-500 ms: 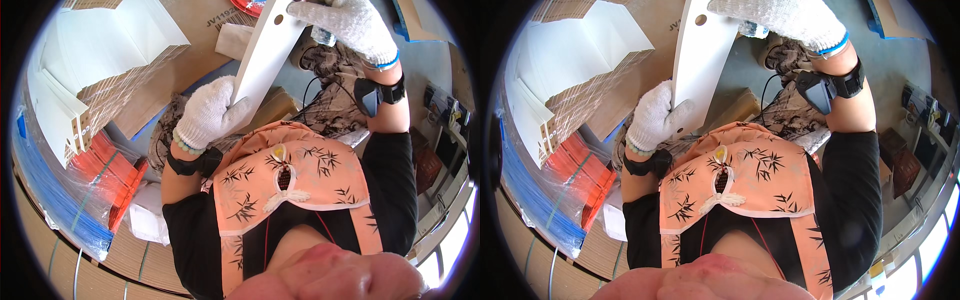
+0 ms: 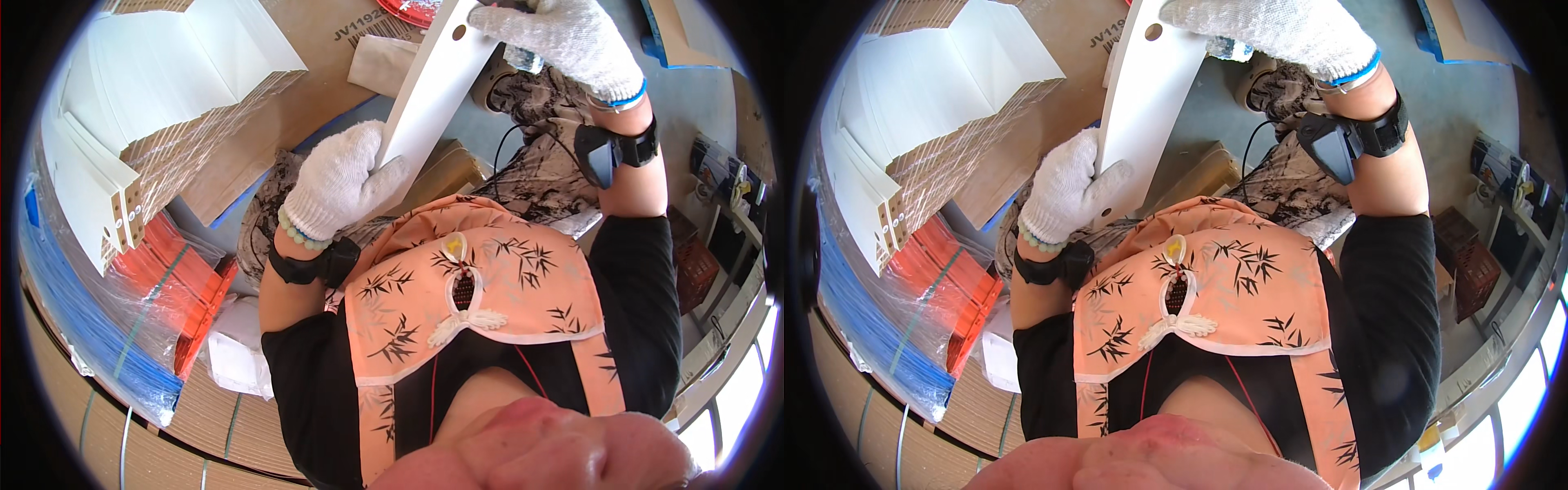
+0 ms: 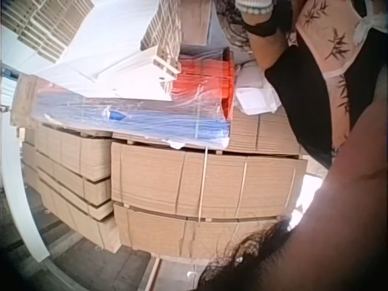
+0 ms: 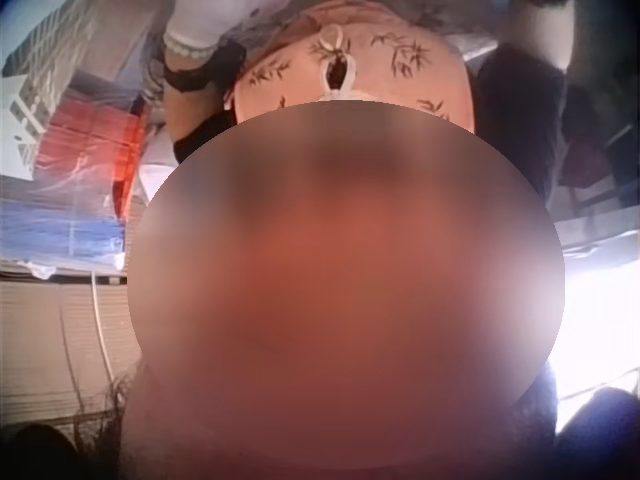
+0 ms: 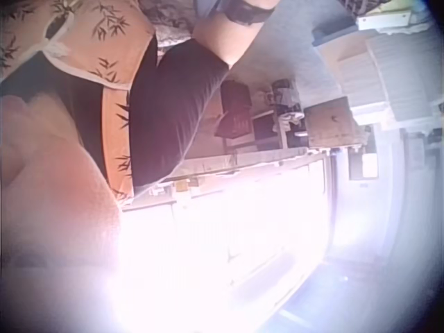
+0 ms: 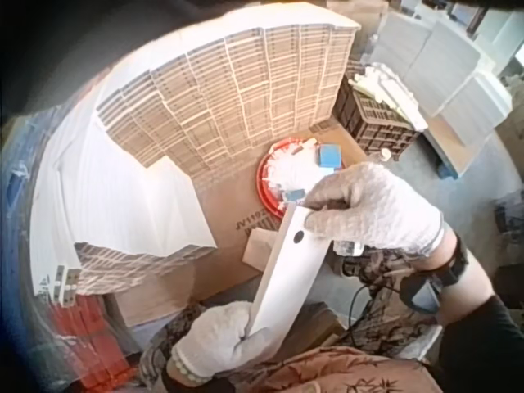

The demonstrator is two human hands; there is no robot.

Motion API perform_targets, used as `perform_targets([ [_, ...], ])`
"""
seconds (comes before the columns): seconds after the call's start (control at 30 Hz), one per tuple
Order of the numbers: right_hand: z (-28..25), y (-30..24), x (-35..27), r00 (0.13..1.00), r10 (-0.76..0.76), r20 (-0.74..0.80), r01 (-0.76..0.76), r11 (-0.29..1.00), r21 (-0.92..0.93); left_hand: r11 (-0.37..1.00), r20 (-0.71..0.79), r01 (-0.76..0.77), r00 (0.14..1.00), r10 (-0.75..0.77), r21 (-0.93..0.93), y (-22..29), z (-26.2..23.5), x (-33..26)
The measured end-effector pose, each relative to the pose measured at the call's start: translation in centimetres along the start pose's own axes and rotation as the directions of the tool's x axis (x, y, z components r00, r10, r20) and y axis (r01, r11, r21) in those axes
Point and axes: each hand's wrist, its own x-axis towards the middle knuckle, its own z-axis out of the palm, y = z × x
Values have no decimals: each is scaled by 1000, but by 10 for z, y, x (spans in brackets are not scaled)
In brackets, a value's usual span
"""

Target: Wiping down white furniture panels with a sponge and cleaning solution in a workshop.

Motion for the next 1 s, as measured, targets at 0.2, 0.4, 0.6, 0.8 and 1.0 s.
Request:
perform_targets([
  [0.2,11,-3,-1,1000,-19,14,21,991,-134,998,-44,-34,998,36,45,4,-6,2],
  [0.4,10,54,13,719,-643,-265,182,541,-821,999,-39,-32,999,32,-9,8,-3,13],
  [0.6,-48,27,-61,836,255,-486,-206,967,152,905,-149,-68,989,6,-420,-19,-12,11],
  [0.8,-77,87,-121,678,377,-631,47,835,549,736,-263,2,933,-244,-677,-29,-3,44],
  [1.0,-74,112,-84,832,424,-358,258,276,926,943,-479,-323,818,318,75,-73,-15,0],
])
